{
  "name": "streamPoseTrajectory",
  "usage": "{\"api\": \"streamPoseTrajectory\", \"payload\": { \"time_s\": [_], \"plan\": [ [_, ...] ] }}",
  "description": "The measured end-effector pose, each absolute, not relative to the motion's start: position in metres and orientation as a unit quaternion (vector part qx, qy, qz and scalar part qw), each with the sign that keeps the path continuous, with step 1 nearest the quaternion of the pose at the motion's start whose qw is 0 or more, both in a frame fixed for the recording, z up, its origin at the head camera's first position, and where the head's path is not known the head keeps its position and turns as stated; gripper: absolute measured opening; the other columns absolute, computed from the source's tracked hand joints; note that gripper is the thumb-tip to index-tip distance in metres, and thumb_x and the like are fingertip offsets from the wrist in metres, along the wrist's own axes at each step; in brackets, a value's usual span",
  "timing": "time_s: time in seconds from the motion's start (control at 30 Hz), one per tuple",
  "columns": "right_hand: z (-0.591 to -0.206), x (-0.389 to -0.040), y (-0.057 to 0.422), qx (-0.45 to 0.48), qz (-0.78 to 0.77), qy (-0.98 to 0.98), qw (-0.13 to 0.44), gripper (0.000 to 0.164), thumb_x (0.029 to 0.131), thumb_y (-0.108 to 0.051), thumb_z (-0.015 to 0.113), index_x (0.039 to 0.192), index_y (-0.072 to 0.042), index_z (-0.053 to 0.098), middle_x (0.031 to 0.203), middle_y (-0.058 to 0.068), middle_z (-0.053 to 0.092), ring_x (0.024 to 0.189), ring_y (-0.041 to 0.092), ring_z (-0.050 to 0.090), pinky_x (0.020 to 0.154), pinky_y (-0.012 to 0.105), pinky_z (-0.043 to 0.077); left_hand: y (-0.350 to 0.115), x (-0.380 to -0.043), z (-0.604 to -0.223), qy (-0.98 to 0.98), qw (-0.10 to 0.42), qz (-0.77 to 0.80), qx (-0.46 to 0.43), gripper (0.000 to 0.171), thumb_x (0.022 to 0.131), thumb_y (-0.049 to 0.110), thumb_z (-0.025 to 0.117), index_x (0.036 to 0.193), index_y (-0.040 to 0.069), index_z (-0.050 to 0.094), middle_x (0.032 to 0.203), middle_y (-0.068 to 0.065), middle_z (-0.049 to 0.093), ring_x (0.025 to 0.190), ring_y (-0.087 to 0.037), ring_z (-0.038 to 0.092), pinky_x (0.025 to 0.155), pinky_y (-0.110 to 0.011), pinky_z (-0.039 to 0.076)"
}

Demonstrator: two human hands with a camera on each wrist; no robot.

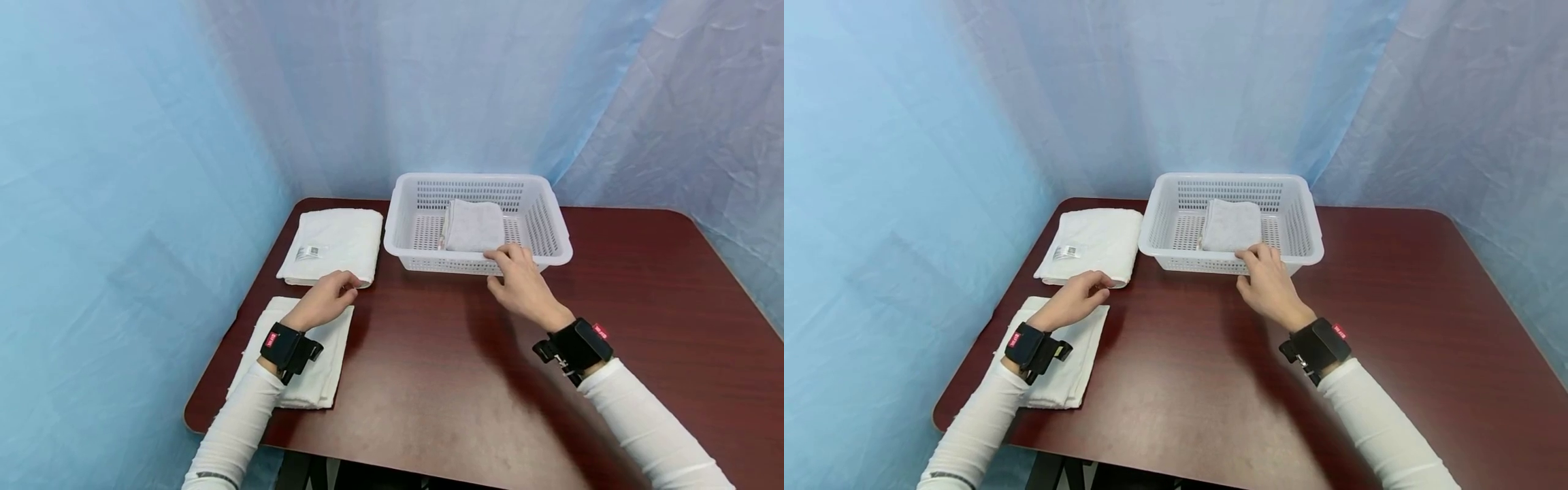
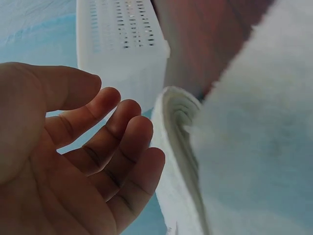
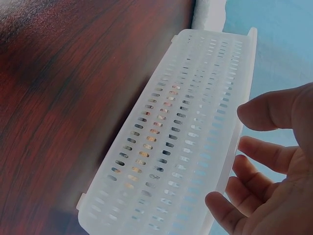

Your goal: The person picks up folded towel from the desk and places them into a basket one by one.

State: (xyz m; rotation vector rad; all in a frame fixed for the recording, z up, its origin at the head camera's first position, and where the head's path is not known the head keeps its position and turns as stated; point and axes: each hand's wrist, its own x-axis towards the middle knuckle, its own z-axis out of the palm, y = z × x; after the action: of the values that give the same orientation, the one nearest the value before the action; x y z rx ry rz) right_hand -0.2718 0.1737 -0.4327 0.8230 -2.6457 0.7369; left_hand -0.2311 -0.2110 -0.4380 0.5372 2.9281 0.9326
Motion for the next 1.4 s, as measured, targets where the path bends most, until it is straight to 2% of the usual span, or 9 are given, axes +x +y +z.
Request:
{"api": "streamPoseTrajectory", "payload": {
  "time_s": [0.47, 1.4],
  "plan": [
    [-0.431, -0.273, 0.173, 0.281, 0.255, -0.913, 0.148, 0.038, 0.086, 0.001, 0.061, 0.124, 0.008, 0.059, 0.115, 0.024, 0.050, 0.108, 0.043, 0.041, 0.093, 0.055, 0.033, -0.224, -0.225, -0.440, 0.940, 0.003, 0.299, 0.166, 0.018, 0.101, 0.010, 0.055, 0.115, 0.004, 0.065, 0.105, -0.009, 0.064, 0.090, -0.020, 0.059, 0.079, -0.038, 0.048],
    [-0.430, -0.273, 0.172, 0.280, 0.258, -0.914, 0.141, 0.038, 0.087, 0.002, 0.060, 0.125, 0.009, 0.059, 0.116, 0.024, 0.049, 0.110, 0.043, 0.041, 0.094, 0.055, 0.033, -0.240, -0.221, -0.450, 0.939, -0.006, 0.313, 0.144, 0.021, 0.100, 0.007, 0.055, 0.117, -0.003, 0.064, 0.103, -0.012, 0.065, 0.088, -0.021, 0.059, 0.079, -0.039, 0.048]
  ]
}}
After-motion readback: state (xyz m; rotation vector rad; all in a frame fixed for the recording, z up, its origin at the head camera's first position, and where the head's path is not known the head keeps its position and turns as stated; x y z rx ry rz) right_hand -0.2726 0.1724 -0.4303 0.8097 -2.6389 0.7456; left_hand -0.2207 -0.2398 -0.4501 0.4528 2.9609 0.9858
